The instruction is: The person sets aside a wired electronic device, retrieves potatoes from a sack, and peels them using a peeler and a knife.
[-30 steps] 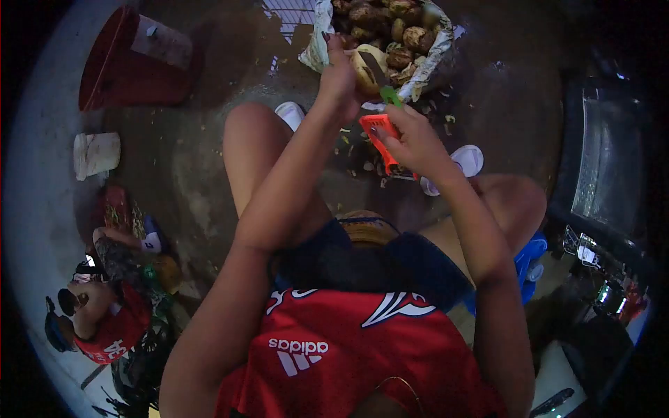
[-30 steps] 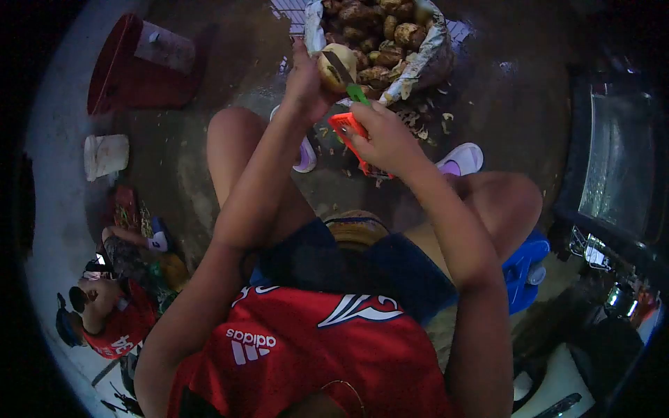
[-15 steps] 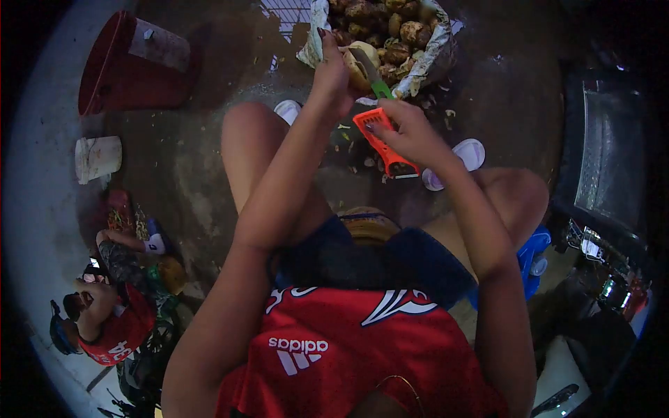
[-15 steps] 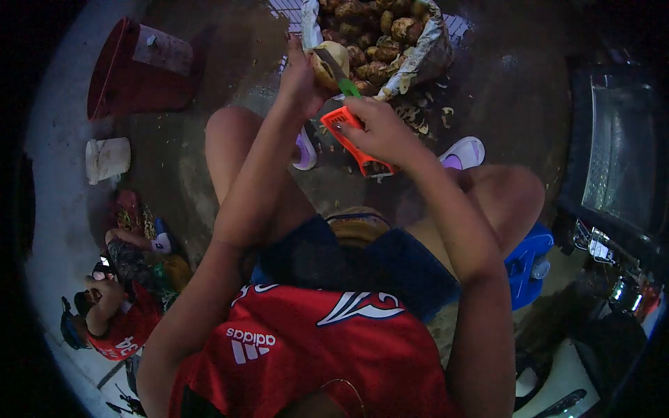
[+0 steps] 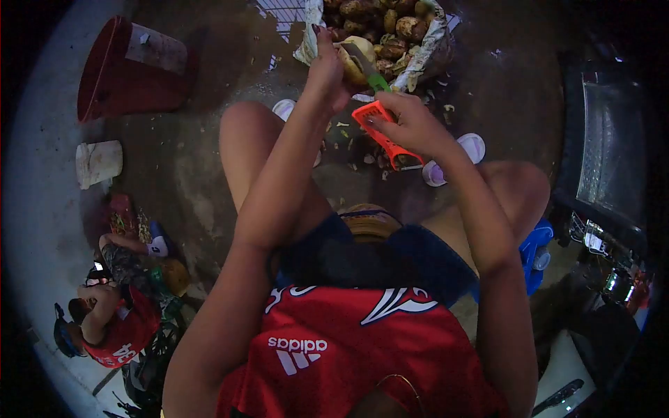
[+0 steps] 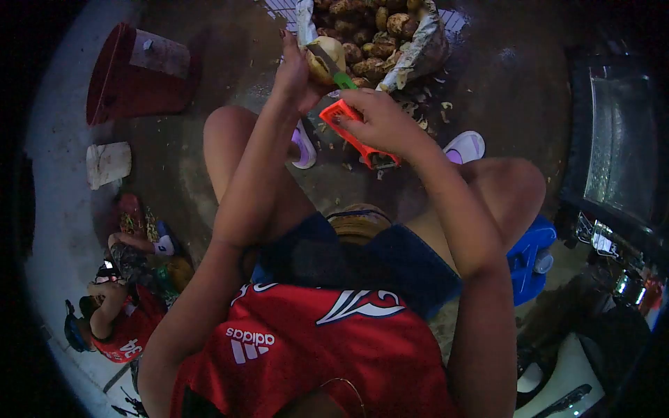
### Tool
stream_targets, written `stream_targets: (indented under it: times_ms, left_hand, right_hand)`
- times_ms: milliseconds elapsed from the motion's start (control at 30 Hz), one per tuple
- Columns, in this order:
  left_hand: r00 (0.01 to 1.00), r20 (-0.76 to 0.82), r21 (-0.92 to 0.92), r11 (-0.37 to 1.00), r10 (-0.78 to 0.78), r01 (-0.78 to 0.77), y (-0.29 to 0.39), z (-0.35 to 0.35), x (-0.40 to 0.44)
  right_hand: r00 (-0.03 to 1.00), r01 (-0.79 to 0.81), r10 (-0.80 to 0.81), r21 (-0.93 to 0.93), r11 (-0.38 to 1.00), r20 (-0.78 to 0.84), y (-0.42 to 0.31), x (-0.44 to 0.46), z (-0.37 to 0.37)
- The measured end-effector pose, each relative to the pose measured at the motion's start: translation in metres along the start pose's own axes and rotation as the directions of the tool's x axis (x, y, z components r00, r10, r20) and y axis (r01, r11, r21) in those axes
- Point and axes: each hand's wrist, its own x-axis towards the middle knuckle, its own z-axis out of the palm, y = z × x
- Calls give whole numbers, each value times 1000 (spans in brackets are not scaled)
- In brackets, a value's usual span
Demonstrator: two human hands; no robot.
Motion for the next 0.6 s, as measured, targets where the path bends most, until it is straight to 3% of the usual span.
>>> stream_targets:
  times_ms: [67, 167, 367, 600]
  left_hand:
    - [1000, -9, 5, 1000, 14, -14, -1, 2, -1]
    - [999, -8, -18, 999, 39, -39, -4, -2, 2]
    - [999, -52, -101, 995, 7, -12, -3, 4, 2]
    - [996, -88, -209, 978, 4, -22, -2, -3, 5]
  right_hand:
    - [1000, -2, 2, 20, 1000, 22, 1, -1, -1]
    - [981, 88, -98, -64, 994, -166, 3, -5, 20]
    - [986, 62, -77, -98, 993, -150, 0, -2, 5]
    - [958, 18, -124, -378, 926, -259, -14, -3, 5]
